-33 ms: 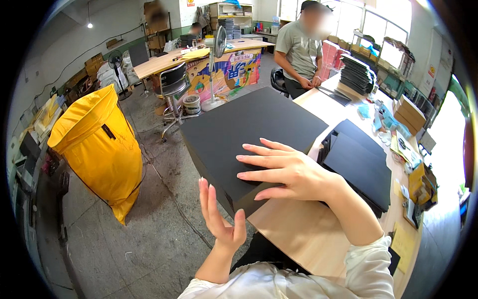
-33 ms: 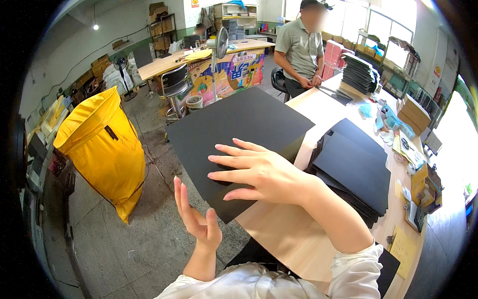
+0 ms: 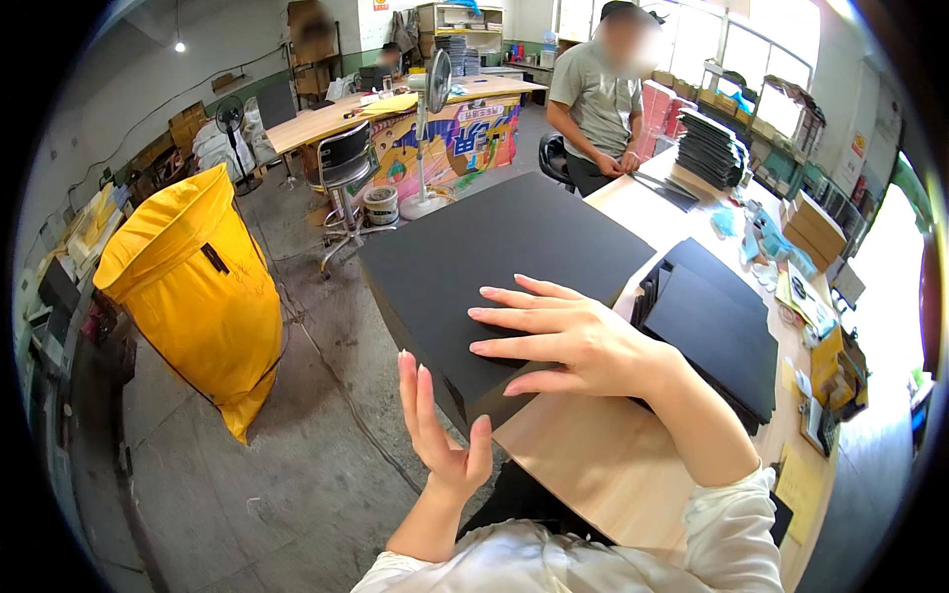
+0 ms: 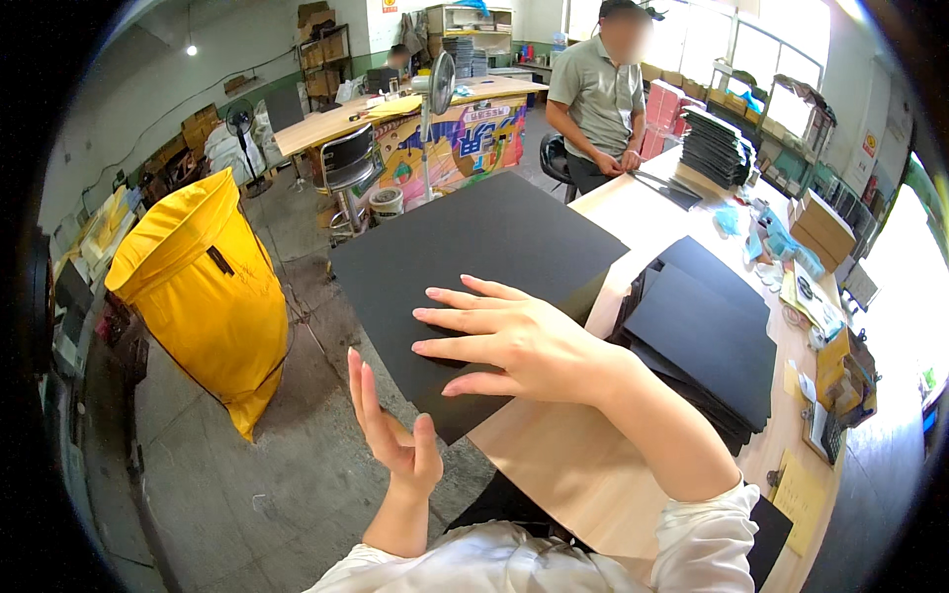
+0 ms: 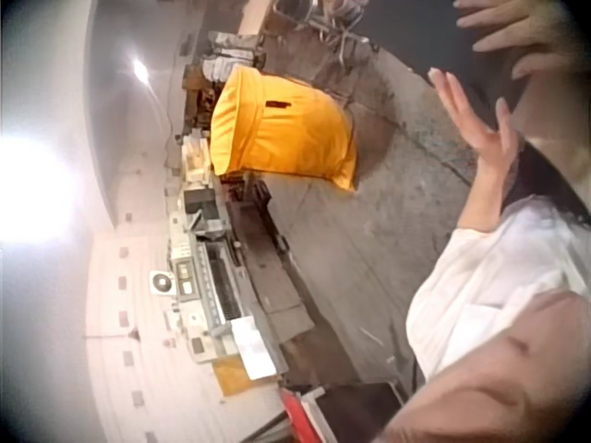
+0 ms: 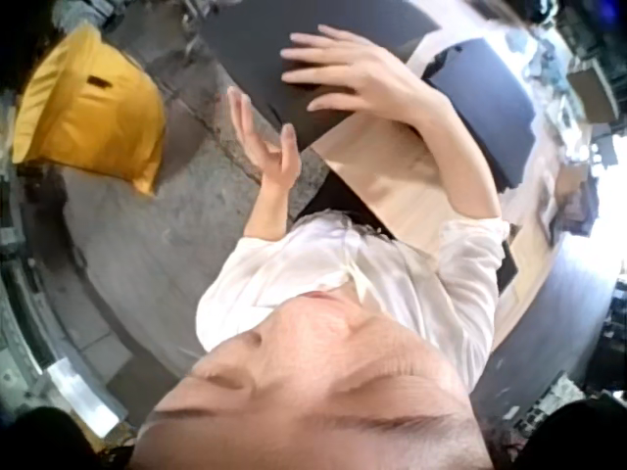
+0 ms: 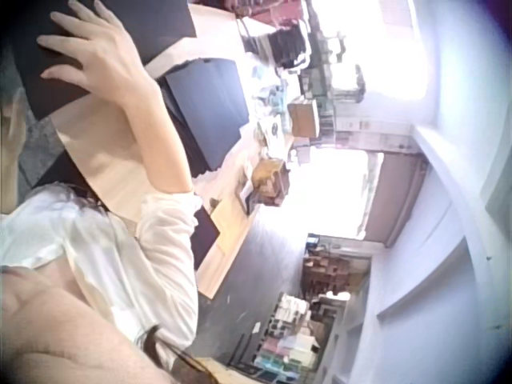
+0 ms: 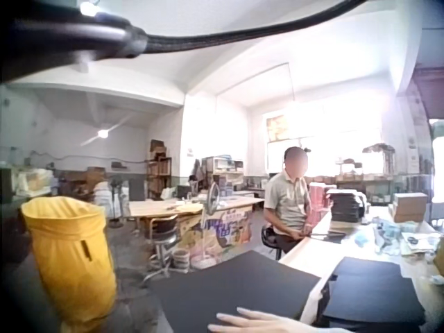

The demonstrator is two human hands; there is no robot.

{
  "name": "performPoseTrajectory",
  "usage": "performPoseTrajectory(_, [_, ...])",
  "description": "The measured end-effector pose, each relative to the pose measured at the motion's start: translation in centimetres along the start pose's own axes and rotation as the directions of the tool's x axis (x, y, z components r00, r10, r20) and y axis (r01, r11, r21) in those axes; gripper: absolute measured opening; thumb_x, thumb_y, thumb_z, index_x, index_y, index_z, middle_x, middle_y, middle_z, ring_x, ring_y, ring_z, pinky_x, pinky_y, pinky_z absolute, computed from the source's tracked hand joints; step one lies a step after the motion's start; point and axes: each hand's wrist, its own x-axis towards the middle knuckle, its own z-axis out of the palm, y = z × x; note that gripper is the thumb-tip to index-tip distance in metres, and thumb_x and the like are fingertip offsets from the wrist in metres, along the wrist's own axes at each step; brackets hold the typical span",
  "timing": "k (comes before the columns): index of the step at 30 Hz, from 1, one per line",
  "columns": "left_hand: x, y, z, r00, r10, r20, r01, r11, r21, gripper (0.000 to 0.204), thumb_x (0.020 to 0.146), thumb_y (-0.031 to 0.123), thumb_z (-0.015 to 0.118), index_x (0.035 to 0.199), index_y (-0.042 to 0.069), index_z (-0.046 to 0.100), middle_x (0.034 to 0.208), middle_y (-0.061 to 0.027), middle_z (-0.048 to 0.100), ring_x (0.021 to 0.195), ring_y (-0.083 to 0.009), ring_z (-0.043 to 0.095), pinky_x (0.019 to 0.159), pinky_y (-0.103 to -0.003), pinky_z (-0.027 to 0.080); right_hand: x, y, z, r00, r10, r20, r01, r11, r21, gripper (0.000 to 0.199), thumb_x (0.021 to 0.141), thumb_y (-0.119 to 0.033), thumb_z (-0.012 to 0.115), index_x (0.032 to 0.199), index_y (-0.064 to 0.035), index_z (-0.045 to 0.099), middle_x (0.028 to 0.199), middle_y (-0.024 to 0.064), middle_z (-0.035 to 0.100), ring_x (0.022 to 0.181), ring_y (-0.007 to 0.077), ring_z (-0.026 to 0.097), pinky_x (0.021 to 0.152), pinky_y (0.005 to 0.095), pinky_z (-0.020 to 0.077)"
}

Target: The person repeatedly picks up a single black rectangular sheet from a pile on a wooden table and places it onto a growing stack. The person aligns the sheets by hand to maintain a neat pile.

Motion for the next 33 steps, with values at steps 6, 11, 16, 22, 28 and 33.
performPoseTrajectory(6, [0.0, -1.3, 1.0, 0.999, 0.05, 0.005, -0.05, 0.999, 0.008, 0.07, 0.086, 0.021, 0.06, 0.142, -0.011, 0.035, 0.147, -0.0342, 0.034, 0.138, -0.0482, 0.034, 0.112, -0.056, 0.028, 0.7, 2.0, 1.1, 1.0, 0.026, -0.013, -0.026, 0.999, 0.041, 0.045, 0.085, -0.033, 0.072, 0.123, -0.0111, 0.065, 0.134, 0.012, 0.059, 0.129, 0.0287, 0.051, 0.11, 0.0472, 0.0374])
performPoseTrajectory(11, [-0.3, -2.0, 1.4, 0.992, 0.12, 0.046, -0.122, 0.991, 0.062, 0.07, 0.088, 0.025, 0.058, 0.143, -0.012, 0.034, 0.148, -0.0349, 0.033, 0.138, -0.049, 0.034, 0.111, -0.057, 0.028, 0.9, 2.7, 1.0, 1.0, 0.016, -0.019, -0.015, 0.999, 0.047, 0.045, 0.084, -0.033, 0.073, 0.123, -0.0104, 0.065, 0.132, 0.0132, 0.06, 0.128, 0.0295, 0.052, 0.109, 0.0472, 0.0393])
performPoseTrajectory(16, [-0.6, -2.4, 2.0, 0.988, 0.147, 0.05, -0.151, 0.984, 0.097, 0.073, 0.088, 0.027, 0.058, 0.144, -0.011, 0.031, 0.147, -0.0353, 0.034, 0.136, -0.0522, 0.034, 0.111, -0.06, 0.028, 0.8, 2.6, 1.4, 0.998, 0.007, -0.056, -0.006, 1.0, 0.018, 0.043, 0.084, -0.032, 0.072, 0.121, -0.0111, 0.066, 0.13, 0.0126, 0.061, 0.126, 0.0294, 0.055, 0.107, 0.0466, 0.041])
performPoseTrajectory(22, [-1.1, -2.9, 1.4, 0.981, 0.162, 0.108, -0.174, 0.978, 0.114, 0.08, 0.092, 0.037, 0.056, 0.147, -0.011, 0.025, 0.148, -0.0364, 0.03, 0.138, -0.0528, 0.03, 0.111, -0.061, 0.025, 1.2, 2.7, 1.6, 0.999, -0.006, -0.04, 0.005, 1.0, -0.026, 0.045, 0.081, -0.033, 0.074, 0.121, -0.0129, 0.067, 0.13, 0.0114, 0.062, 0.125, 0.0284, 0.056, 0.107, 0.0459, 0.0412])
performPoseTrajectory(28, [-0.3, -4.1, -2.1, 0.975, 0.15, 0.162, -0.201, 0.907, 0.371, 0.075, 0.097, 0.046, 0.042, 0.143, -0.013, 0.033, 0.148, -0.0334, 0.035, 0.141, -0.0468, 0.032, 0.116, -0.053, 0.019, 1.7, -3.4, 3.6, 0.991, -0.108, -0.073, 0.069, 0.911, -0.406, 0.062, 0.1, -0.056, 0.034, 0.131, -0.0088, 0.06, 0.135, 0.0194, 0.056, 0.132, 0.0393, 0.047, 0.113, 0.0555, 0.0265])
performPoseTrajectory(33, [1.8, -1.9, -5.0, 0.866, -0.188, 0.463, -0.19, 0.733, 0.653, 0.052, 0.1, 0.027, 0.042, 0.146, 0.002, 0.04, 0.156, -0.0166, 0.032, 0.145, -0.0321, 0.03, 0.119, -0.048, 0.019, 4.8, -7.6, 8.3, 0.94, -0.258, 0.223, 0.304, 0.931, -0.204, 0.056, 0.099, -0.048, 0.044, 0.132, -0.0055, 0.057, 0.136, 0.0081, 0.058, 0.129, 0.0209, 0.051, 0.114, 0.0431, 0.0317])
